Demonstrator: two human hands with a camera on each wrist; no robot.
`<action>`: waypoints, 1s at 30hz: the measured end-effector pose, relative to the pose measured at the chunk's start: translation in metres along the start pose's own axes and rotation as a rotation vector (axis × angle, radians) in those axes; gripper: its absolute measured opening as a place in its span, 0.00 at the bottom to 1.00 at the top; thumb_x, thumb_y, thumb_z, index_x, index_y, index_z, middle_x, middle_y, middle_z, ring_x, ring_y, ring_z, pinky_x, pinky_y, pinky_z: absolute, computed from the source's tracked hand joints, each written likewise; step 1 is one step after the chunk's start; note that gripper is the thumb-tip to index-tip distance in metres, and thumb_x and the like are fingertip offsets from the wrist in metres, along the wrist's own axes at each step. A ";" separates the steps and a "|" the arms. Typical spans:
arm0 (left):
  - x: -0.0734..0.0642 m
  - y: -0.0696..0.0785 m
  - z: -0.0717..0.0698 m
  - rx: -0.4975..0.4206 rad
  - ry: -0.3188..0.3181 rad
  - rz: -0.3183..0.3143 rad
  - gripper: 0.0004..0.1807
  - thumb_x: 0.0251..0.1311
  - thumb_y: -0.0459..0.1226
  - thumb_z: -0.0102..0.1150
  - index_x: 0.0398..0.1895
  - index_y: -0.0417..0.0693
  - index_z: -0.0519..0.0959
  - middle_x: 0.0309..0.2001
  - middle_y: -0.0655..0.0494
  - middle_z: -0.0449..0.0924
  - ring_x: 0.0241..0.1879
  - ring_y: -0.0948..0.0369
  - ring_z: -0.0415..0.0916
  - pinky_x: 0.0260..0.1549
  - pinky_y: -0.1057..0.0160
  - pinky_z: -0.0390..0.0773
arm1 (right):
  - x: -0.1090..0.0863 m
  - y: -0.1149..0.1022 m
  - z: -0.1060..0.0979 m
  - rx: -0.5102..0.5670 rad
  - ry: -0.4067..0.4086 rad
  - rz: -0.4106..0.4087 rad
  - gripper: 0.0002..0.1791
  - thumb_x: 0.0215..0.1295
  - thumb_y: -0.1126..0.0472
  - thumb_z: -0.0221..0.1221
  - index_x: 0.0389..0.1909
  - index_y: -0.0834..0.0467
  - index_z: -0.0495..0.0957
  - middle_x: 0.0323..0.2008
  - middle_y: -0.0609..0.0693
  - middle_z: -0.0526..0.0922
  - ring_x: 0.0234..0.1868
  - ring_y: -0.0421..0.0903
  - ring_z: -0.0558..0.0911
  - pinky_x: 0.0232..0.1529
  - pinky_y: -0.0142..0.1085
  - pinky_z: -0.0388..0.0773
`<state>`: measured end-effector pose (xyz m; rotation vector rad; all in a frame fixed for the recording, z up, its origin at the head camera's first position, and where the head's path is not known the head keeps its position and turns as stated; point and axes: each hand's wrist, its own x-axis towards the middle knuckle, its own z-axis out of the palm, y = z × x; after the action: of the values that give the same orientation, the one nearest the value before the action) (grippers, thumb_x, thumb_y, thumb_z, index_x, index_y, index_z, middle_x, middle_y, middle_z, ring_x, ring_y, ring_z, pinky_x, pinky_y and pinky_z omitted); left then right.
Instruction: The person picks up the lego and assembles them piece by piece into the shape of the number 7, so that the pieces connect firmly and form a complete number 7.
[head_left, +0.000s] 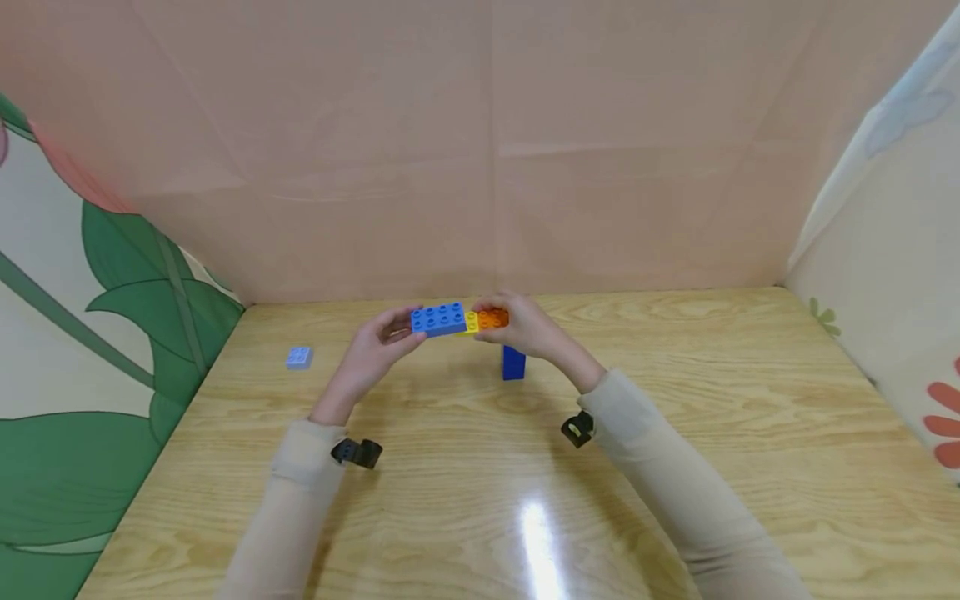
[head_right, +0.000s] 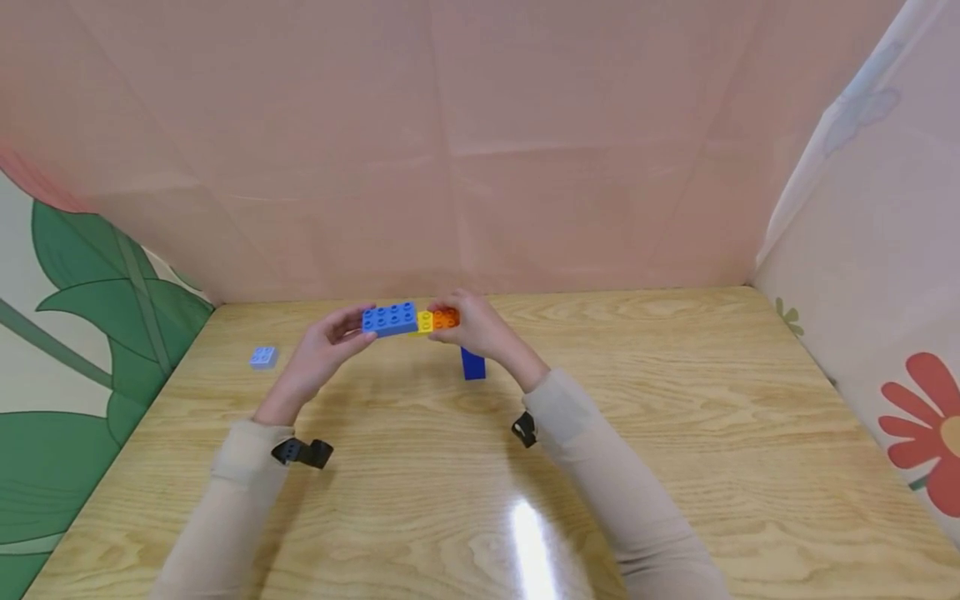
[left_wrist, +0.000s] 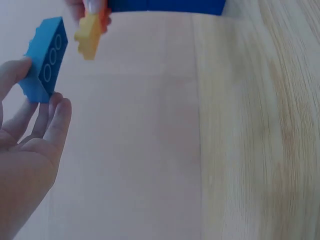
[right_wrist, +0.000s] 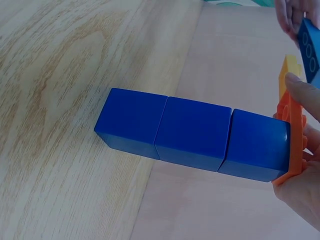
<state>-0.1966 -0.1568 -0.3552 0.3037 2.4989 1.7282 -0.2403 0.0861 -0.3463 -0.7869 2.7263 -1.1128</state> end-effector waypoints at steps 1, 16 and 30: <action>0.001 0.000 0.002 -0.011 -0.005 0.010 0.28 0.66 0.38 0.56 0.68 0.43 0.65 0.62 0.40 0.71 0.64 0.49 0.69 0.64 0.53 0.70 | 0.000 0.000 0.000 -0.001 0.000 -0.001 0.24 0.59 0.62 0.65 0.57 0.63 0.75 0.55 0.60 0.77 0.47 0.52 0.76 0.48 0.41 0.77; 0.019 0.003 0.026 -0.083 -0.030 0.034 0.28 0.66 0.36 0.55 0.69 0.46 0.64 0.62 0.42 0.71 0.64 0.50 0.68 0.66 0.54 0.69 | 0.000 0.001 -0.001 -0.012 0.005 -0.056 0.24 0.59 0.62 0.65 0.55 0.66 0.75 0.45 0.59 0.79 0.40 0.49 0.75 0.41 0.37 0.74; 0.021 -0.006 0.036 -0.161 -0.060 0.112 0.30 0.68 0.33 0.52 0.72 0.46 0.60 0.69 0.41 0.58 0.69 0.44 0.62 0.65 0.52 0.69 | 0.000 0.003 -0.002 -0.010 0.011 -0.023 0.26 0.58 0.61 0.66 0.56 0.67 0.74 0.47 0.60 0.79 0.42 0.50 0.77 0.44 0.40 0.76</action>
<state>-0.2115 -0.1208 -0.3728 0.4831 2.3254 1.9172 -0.2423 0.0892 -0.3463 -0.8181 2.7415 -1.1118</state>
